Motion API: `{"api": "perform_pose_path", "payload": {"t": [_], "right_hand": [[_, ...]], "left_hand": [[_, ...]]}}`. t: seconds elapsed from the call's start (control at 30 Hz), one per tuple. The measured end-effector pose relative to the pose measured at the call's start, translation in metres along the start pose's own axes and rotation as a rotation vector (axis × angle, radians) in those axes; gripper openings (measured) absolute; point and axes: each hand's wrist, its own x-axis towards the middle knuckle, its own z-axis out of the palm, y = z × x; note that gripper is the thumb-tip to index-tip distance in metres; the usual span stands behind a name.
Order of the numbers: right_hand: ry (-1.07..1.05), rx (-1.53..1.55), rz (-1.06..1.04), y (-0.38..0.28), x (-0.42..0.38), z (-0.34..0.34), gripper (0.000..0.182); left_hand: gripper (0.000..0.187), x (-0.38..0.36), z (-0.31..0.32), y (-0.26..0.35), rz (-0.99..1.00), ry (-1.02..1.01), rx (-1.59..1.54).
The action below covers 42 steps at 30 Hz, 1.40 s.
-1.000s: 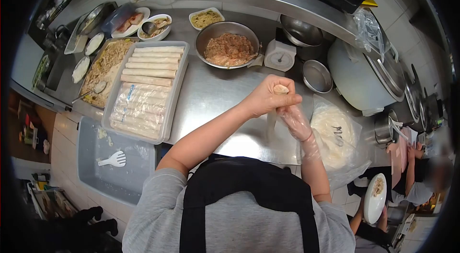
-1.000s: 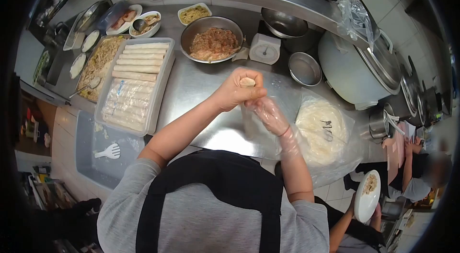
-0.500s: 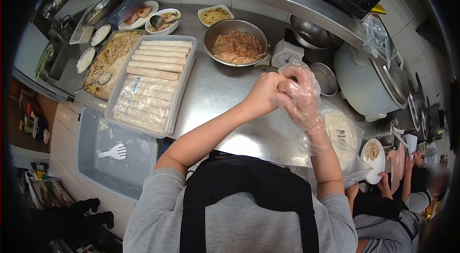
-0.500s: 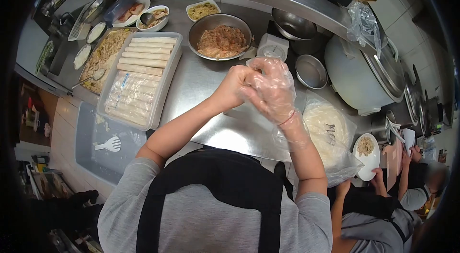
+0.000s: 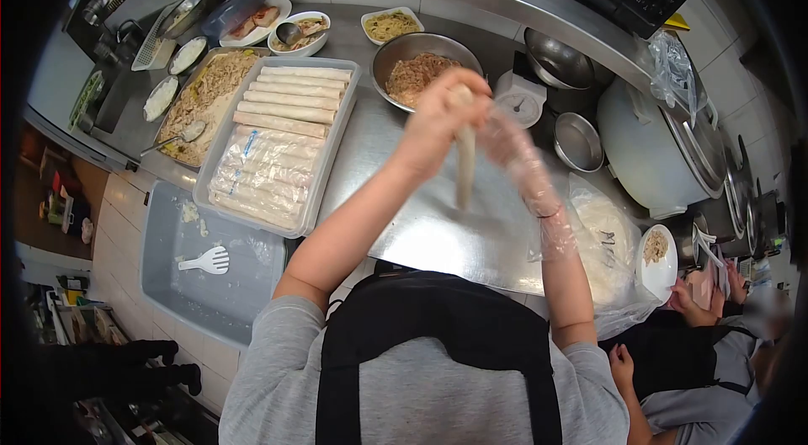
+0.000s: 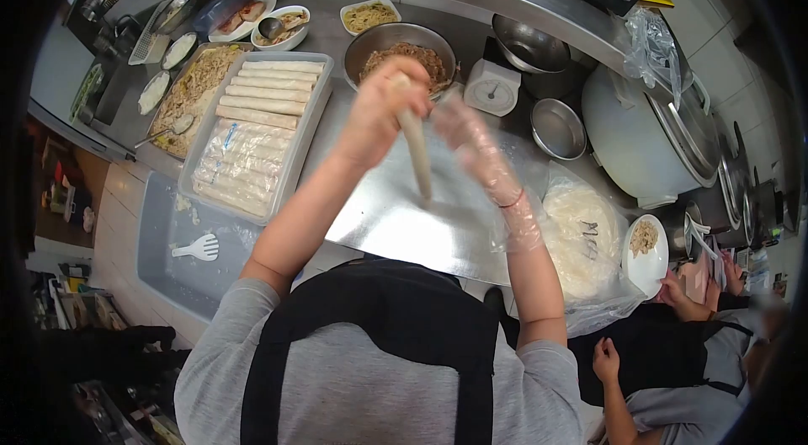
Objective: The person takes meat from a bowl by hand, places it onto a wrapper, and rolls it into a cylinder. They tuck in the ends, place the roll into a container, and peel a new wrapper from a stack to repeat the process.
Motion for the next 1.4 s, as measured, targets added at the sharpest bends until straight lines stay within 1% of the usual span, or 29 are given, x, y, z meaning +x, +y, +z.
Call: {"api": "perform_pose_path", "payload": {"t": [0.03,0.07,0.17,0.2,0.23,0.27,0.3,0.33,0.37,0.4,0.43,0.47,0.5,0.57,0.6,0.7,0.73,0.8,0.83,0.9,1.0,1.1,1.13,1.2,1.3,1.4], "right_hand": [[-0.081,0.182,0.167,0.006,-0.003,0.002,0.065],[-0.387,0.107,0.369,0.004,-0.006,-0.011,0.070],[-0.380,0.338,0.532,-0.002,0.005,-0.034,0.065],[-0.354,0.215,0.484,-0.014,0.016,-0.043,0.060],[-0.252,-0.005,0.408,-0.041,0.027,-0.043,0.047],[-0.235,-0.068,0.380,-0.057,0.039,-0.045,0.043],[-0.273,-0.077,0.393,-0.069,0.050,-0.049,0.040],[-0.361,-0.169,0.354,-0.083,0.063,-0.049,0.038],[-0.450,-0.263,0.313,-0.092,0.074,-0.045,0.035],[-0.540,-0.323,0.240,-0.094,0.082,-0.036,0.034],[-0.630,-0.381,0.165,-0.094,0.091,-0.023,0.032],[-0.721,-0.437,0.088,-0.095,0.098,-0.009,0.031],[-0.732,-0.510,0.030,-0.099,0.101,0.006,0.029],[-0.751,-0.651,-0.093,-0.107,0.097,0.034,0.025],[-0.718,-0.676,-0.105,-0.111,0.095,0.038,0.021],[-0.228,-0.466,-0.189,-0.115,0.070,0.037,0.027],[-0.082,-0.572,-0.201,-0.107,0.057,0.034,0.032],[-0.001,-0.759,-0.443,-0.086,0.031,0.038,0.033],[0.043,-0.852,-0.567,-0.078,0.022,0.039,0.033],[0.069,-0.888,-0.598,-0.066,0.007,0.054,0.037],[0.100,-0.924,-0.619,-0.054,0.003,0.064,0.041],[0.110,-0.965,-0.644,-0.050,0.009,0.063,0.044],[0.108,-0.980,-0.653,-0.049,0.011,0.063,0.044],[0.123,-0.958,-0.663,-0.052,0.016,0.065,0.041],[0.103,-0.953,-0.674,-0.061,0.025,0.068,0.035],[0.019,-1.042,-0.615,-0.074,0.035,0.073,0.031]], "left_hand": [[0.045,0.000,-0.018,0.002,0.019,-0.019,-0.187],[0.058,-0.002,-0.036,0.005,0.037,-0.039,-0.373],[0.083,-0.030,-0.057,0.018,-0.031,-0.024,-0.881],[0.089,-0.042,-0.063,0.014,-0.106,-0.037,-0.897],[0.095,-0.055,-0.071,0.005,-0.181,-0.049,-0.912],[0.101,-0.068,-0.078,-0.006,-0.255,-0.060,-0.929],[0.103,-0.081,-0.083,-0.020,-0.391,-0.146,-0.916],[0.105,-0.090,-0.091,-0.034,-0.524,-0.234,-0.898],[0.092,-0.092,-0.097,-0.052,-0.617,-0.367,-0.722],[0.082,-0.089,-0.100,-0.056,-0.770,-0.366,-0.337],[0.057,-0.086,-0.083,-0.054,-0.693,-0.462,-0.159],[0.044,-0.077,-0.068,-0.052,-0.638,-0.472,-0.065],[0.032,-0.068,-0.056,-0.049,-0.582,-0.478,0.028],[0.022,-0.059,-0.035,-0.033,-0.491,-0.261,0.015],[0.017,-0.056,-0.031,-0.028,-0.443,-0.153,0.009],[0.015,-0.051,-0.032,-0.025,-0.283,-0.126,0.035],[0.014,-0.049,-0.028,-0.022,-0.204,-0.081,0.071],[0.014,-0.048,-0.018,-0.017,-0.060,0.001,0.140],[0.012,-0.048,-0.017,-0.016,-0.046,0.018,0.176],[0.009,-0.051,-0.017,-0.016,-0.026,0.052,0.247],[0.010,-0.050,-0.021,-0.021,0.141,0.009,0.487],[0.014,-0.050,-0.016,-0.018,0.087,0.049,0.457],[0.015,-0.050,-0.013,-0.015,0.098,0.047,0.440],[0.017,-0.049,-0.009,-0.008,0.120,0.051,0.403],[0.011,-0.051,-0.011,-0.006,0.037,0.041,0.370],[0.010,-0.049,-0.018,-0.011,0.169,0.039,0.572]]}}
